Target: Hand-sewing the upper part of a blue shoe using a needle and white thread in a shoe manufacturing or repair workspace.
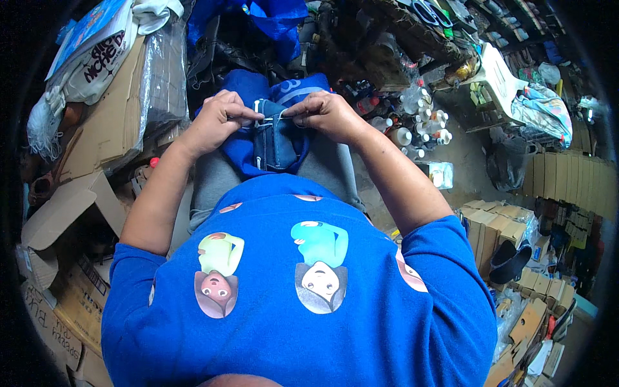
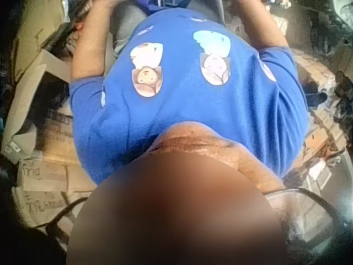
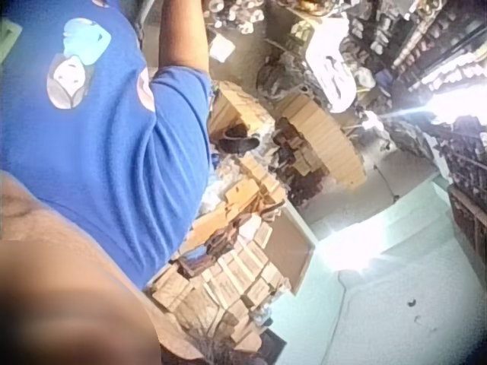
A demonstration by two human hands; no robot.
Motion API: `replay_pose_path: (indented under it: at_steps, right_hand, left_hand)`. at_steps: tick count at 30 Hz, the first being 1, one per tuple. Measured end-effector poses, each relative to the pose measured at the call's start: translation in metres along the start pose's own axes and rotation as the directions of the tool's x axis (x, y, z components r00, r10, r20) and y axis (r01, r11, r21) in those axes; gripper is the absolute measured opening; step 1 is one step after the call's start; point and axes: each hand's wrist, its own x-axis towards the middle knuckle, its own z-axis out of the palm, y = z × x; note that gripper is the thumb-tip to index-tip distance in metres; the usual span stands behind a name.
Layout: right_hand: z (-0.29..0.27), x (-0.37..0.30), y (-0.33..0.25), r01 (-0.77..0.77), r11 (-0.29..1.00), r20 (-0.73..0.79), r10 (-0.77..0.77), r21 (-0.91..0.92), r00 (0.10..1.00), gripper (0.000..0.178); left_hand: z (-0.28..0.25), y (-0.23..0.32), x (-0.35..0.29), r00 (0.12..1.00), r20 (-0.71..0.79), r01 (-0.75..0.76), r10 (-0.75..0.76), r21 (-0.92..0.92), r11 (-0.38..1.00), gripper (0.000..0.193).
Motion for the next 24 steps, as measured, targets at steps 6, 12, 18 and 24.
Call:
replay_pose_path:
  at_steps: [6,12,18,24]
  right_hand:
    - [0.006,0.0,0.004,-0.005,1.0,-0.001,0.005,-0.008,1.0,0.024]
    - [0.001,-0.006,-0.006,-0.07,0.997,-0.173,0.072,0.018,0.982,0.017]
    - [0.002,-0.006,-0.005,0.0,0.986,-0.234,-0.04,-0.166,0.971,0.014]
    - [0.012,-0.005,-0.008,-0.191,0.969,-0.177,0.218,0.155,0.96,0.016]
  left_hand:
    - [0.013,0.01,0.002,0.997,-0.072,-0.007,0.004,-0.034,0.999,0.022]
    - [0.014,0.013,-0.014,0.956,-0.279,0.047,-0.092,-0.165,0.985,0.013]
    - [0.019,0.008,-0.022,0.925,-0.366,0.064,-0.101,-0.112,0.992,0.012]
    - [0.032,0.008,-0.02,0.904,-0.408,0.146,-0.127,0.016,0.989,0.011]
